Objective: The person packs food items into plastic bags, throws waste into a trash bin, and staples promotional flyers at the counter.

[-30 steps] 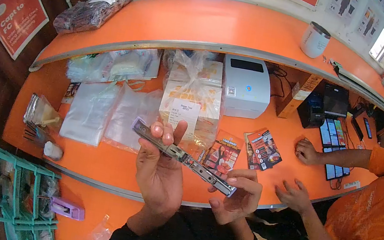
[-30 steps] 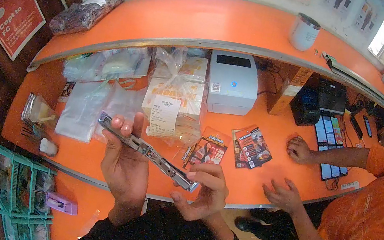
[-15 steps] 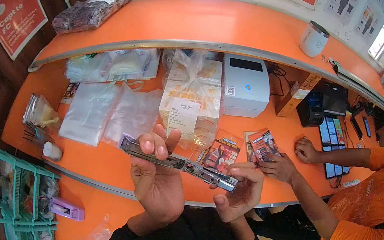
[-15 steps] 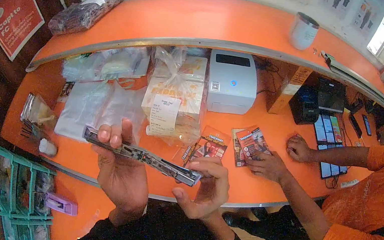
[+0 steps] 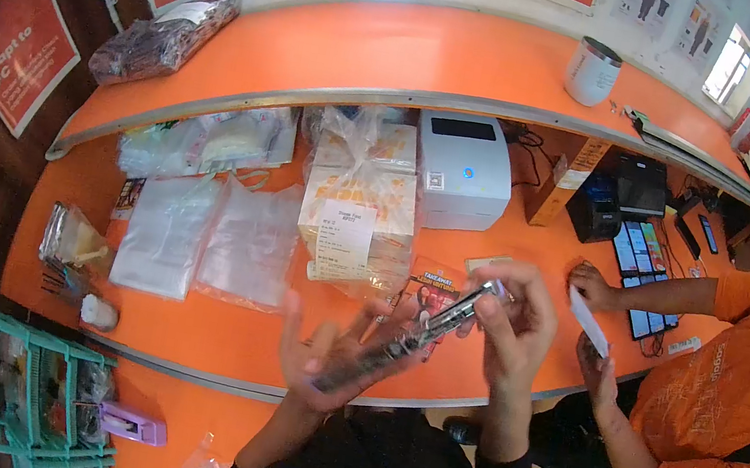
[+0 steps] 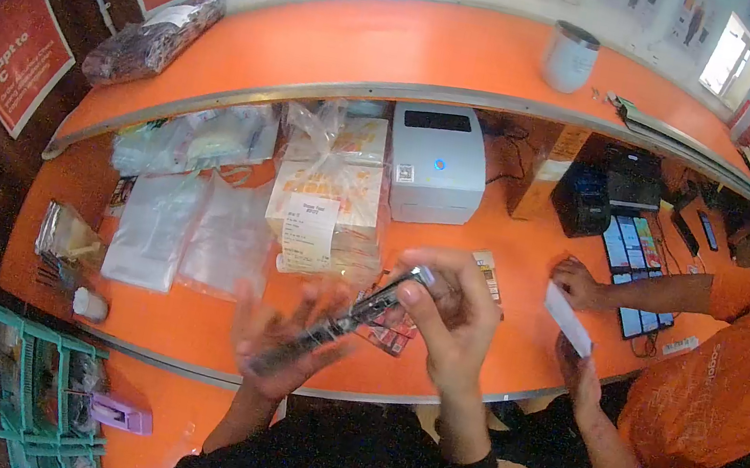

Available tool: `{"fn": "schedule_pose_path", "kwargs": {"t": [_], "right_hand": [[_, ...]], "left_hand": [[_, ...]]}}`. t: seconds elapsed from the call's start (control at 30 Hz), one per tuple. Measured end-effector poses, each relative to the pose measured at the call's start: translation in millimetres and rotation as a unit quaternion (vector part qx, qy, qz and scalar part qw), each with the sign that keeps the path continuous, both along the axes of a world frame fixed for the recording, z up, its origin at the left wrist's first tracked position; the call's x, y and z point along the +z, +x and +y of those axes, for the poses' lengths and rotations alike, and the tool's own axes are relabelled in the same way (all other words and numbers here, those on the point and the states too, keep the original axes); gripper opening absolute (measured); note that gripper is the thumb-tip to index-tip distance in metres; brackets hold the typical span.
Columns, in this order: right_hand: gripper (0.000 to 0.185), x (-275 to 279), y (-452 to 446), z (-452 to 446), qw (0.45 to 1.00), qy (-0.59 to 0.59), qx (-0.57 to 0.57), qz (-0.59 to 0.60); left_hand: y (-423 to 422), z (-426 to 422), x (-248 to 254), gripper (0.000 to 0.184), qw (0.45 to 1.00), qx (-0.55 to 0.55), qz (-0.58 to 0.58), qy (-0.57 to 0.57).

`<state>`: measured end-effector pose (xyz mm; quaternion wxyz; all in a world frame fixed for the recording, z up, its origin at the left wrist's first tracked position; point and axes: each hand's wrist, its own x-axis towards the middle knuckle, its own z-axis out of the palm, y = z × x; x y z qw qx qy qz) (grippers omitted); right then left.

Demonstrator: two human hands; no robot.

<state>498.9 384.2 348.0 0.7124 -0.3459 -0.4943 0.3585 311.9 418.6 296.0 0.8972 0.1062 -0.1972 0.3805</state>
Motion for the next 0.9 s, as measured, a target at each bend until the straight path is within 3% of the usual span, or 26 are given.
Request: {"fn": "schedule_pose_path", "kwargs": {"t": [0.03,0.1,0.13,0.2,0.27,0.33,0.47,0.63,0.77,0.83,0.9], "right_hand": [[0.024,7.3,4.2,2.5,1.000,0.001,-0.003,0.001],[0.026,15.3,9.0,7.8,0.989,-0.055,0.097,-0.098],[0.028,8.8,11.0,12.7,0.981,-0.065,0.096,-0.157],[0.028,4.4,3.7,16.3,0.981,-0.068,0.080,-0.164],[0.029,2.2,-7.7,19.4,0.981,-0.068,0.061,-0.171],[0.024,-0.1,-18.3,19.6,0.944,0.050,-0.194,-0.264],[0.013,-8.6,-25.2,4.3,0.905,0.103,-0.197,-0.361],[0.014,-11.1,-34.1,-5.2,0.917,0.072,-0.212,-0.332],[0.015,-20.4,-41.6,-20.7,0.932,0.065,-0.183,-0.306],[0.017,-33.2,-48.7,-21.6,0.927,0.080,-0.171,-0.325],[0.016,-35.3,-51.6,-20.6,0.902,0.154,-0.167,-0.367]], "left_hand": [[0.9,-0.1,1.5,0.060,1.000,-0.003,0.001,0.001],[3.3,-3.0,7.0,0.059,0.936,-0.028,0.318,0.151],[6.5,-4.9,9.4,0.059,0.936,-0.024,0.319,0.149],[17.4,-9.6,14.5,0.052,0.903,-0.051,0.354,0.238],[23.5,-17.2,17.1,0.047,0.909,-0.004,0.375,0.181],[30.1,-21.7,22.1,0.036,0.911,0.069,0.394,0.104],[30.8,-23.6,16.6,0.036,0.911,0.092,0.394,0.080],[40.1,-33.2,28.4,0.036,0.866,0.141,0.478,0.050],[36.5,-24.0,17.5,0.037,0.875,0.136,0.465,0.002],[34.5,-13.7,16.4,0.039,0.877,0.229,0.422,-0.017],[28.3,-12.0,19.2,0.039,0.867,0.235,0.440,0.005]]}}
